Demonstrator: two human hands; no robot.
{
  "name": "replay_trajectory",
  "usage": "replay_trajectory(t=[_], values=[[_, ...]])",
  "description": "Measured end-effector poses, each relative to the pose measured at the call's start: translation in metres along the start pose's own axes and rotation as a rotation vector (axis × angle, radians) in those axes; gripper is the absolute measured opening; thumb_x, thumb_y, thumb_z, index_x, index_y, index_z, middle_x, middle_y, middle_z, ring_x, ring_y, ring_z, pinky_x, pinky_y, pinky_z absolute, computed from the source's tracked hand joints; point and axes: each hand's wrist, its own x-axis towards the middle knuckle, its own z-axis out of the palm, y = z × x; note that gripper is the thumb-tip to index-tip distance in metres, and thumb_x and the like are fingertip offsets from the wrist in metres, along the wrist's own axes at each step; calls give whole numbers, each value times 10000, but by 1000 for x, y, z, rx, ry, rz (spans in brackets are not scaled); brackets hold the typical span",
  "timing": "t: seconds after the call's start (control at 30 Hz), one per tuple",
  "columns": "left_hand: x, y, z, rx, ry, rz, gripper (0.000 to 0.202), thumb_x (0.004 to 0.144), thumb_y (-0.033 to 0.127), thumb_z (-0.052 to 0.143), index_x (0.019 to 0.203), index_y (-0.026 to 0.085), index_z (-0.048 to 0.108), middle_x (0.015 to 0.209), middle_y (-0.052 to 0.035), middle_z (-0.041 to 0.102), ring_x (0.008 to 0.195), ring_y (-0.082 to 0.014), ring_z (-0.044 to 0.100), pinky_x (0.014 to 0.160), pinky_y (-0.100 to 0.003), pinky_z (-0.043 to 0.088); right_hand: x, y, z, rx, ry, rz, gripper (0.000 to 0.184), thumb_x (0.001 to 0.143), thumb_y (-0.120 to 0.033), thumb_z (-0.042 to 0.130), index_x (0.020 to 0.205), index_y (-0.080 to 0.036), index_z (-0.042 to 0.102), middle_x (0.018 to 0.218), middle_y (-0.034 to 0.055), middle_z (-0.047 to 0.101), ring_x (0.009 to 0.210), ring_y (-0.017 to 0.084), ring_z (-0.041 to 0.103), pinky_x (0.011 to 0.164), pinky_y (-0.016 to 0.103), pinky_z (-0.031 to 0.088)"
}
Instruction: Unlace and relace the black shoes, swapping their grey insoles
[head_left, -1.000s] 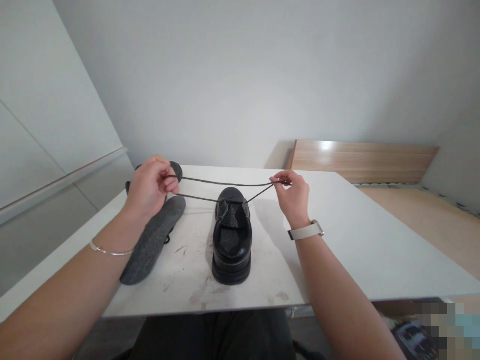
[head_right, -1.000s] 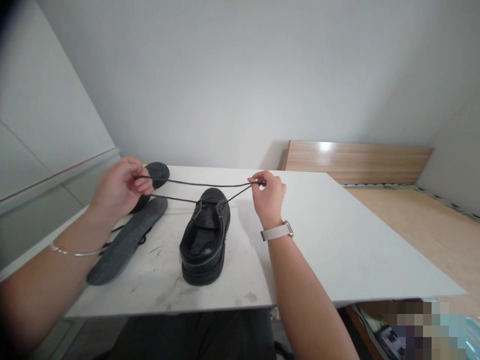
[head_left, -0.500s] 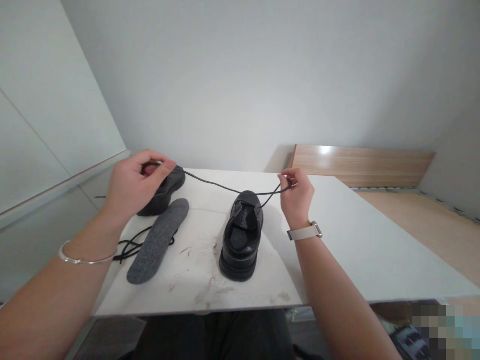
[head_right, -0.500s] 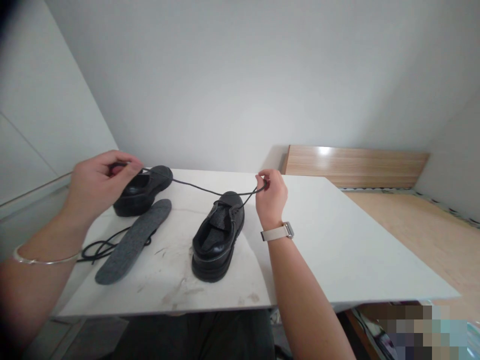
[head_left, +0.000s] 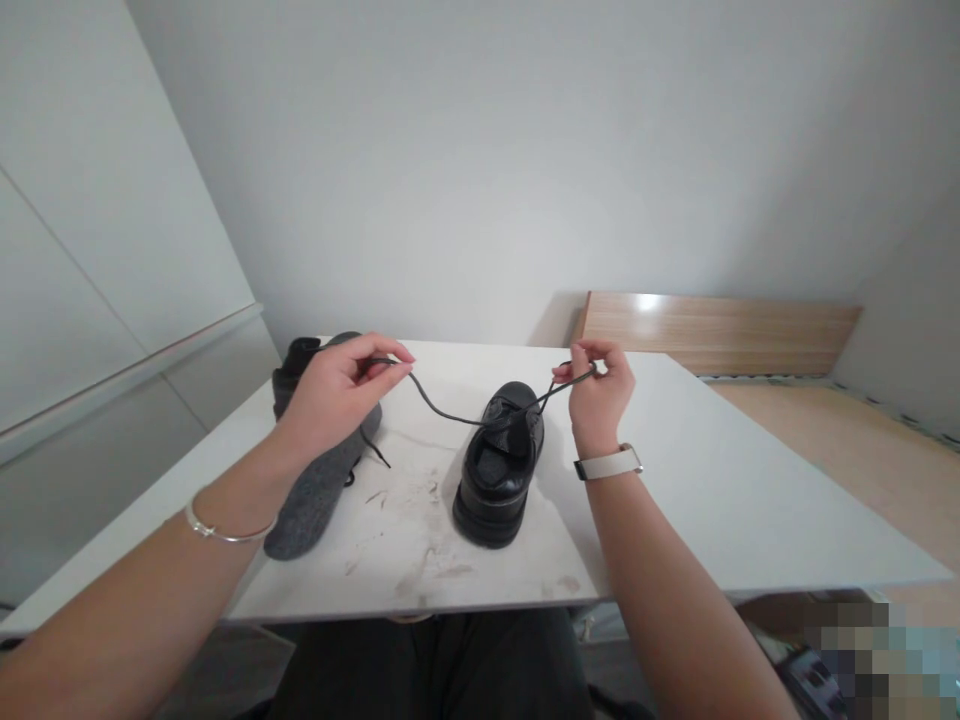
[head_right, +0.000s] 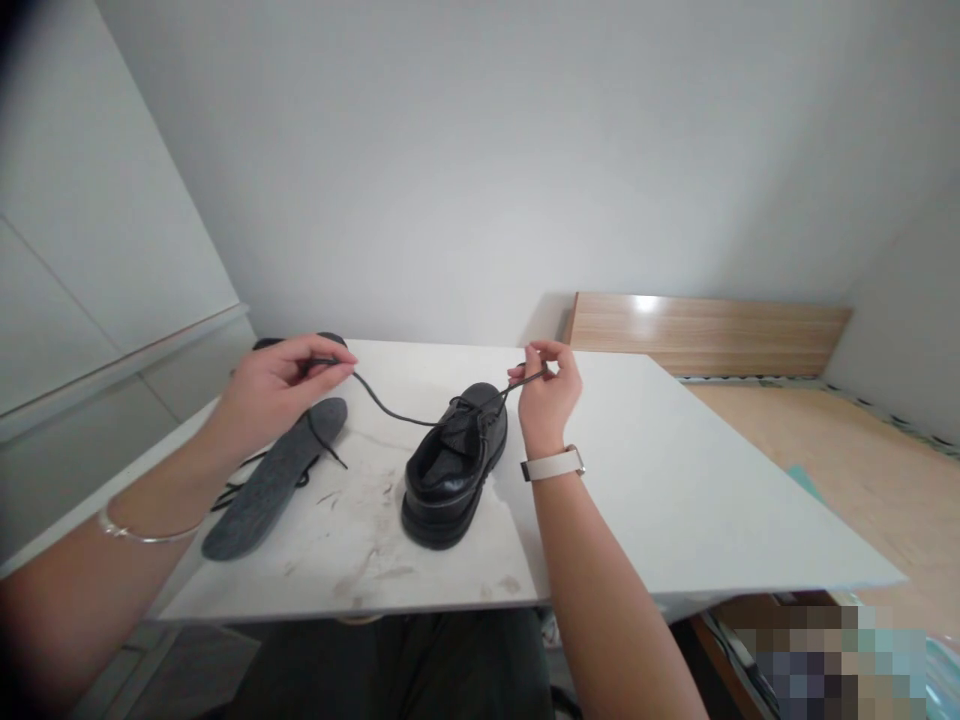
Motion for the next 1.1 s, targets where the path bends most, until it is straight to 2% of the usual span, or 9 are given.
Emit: replay_trajectory(t=[0.07, 0.2, 0.33, 0.43, 0.5, 0.67, 0.77, 0.87, 1.1], values=[[0, 7, 19, -6, -137, 88, 192, 888, 344, 623, 927, 189, 730, 768, -7, 593, 656, -129, 504, 609, -254, 383, -1, -4, 5, 36, 39, -48, 206, 856, -365, 623, 926, -178, 572, 758, -29, 567, 547, 111, 642, 519, 237, 534], [2, 15, 69, 105, -399, 204, 154, 894, 248, 604, 933, 180, 737, 886, -45, 615, 812, -171, 596, 766, -298, 483, -8, -7, 11, -33, -113, -105, 206, 883, -376, 600, 890, -171, 627, 714, -8, 593, 619, 123, 603, 591, 261, 503], [13, 19, 103, 298, -390, 245, 211, 856, 110, 561, 1012, 143, 698, 1031, -95, 628, 1014, -234, 608, 940, -364, 492, -11, 3, 6, 23, -238, 3, 359, 918, -493, 529, 844, -173, 675, 790, 45, 636, 758, 152, 601, 728, 303, 504], [23, 25, 112, 346, -442, 304, 228, 930, 209, 529, 1046, 152, 716, 1085, -106, 638, 1059, -247, 605, 990, -385, 477, -7, 15, -3, 185, -323, 226, 431, 875, -609, 530, 830, -189, 616, 746, 28, 595, 654, 148, 584, 627, 295, 490], [27, 28, 115, 349, -537, 335, 314, 984, 308, 475, 943, 152, 745, 1028, -105, 656, 1009, -236, 624, 978, -374, 482, -3, 21, -11, 112, -347, 269, 433, 878, -617, 499, 824, -196, 581, 688, 4, 552, 532, 125, 498, 518, 267, 407], [24, 32, 121, 449, -574, 339, 272, 942, 230, 467, 1038, 205, 719, 1055, -72, 648, 964, -217, 640, 829, -324, 518, -2, 21, -32, -467, -633, 44, 346, 923, -412, 435, 699, -192, 580, 679, 29, 605, 643, 153, 517, 615, 276, 376], [19, 36, 123, 546, -554, 365, 246, 903, 267, 513, 1080, 238, 681, 1069, -61, 641, 929, -238, 650, 723, -330, 518, -7, 18, -40, -614, -742, 23, 274, 898, -340, 494, 675, -199, 568, 638, 18, 605, 649, 164, 524, 635, 282, 343], [17, 41, 125, 602, -554, 375, 230, 889, 275, 533, 1075, 240, 663, 1075, -62, 656, 932, -258, 662, 699, -340, 512, -9, 17, -45, -721, -826, 16, 213, 924, -309, 460, 799, -206, 597, 722, 22, 651, 688, 172, 559, 652, 277, 352], [21, 45, 135, 634, -569, 334, 202, 924, 224, 474, 958, 215, 673, 998, -71, 687, 894, -247, 689, 674, -325, 479, -13, 12, -51, -706, -768, 9, 145, 887, -254, 538, 885, -196, 671, 783, 40, 707, 690, 180, 589, 661, 279, 387]])
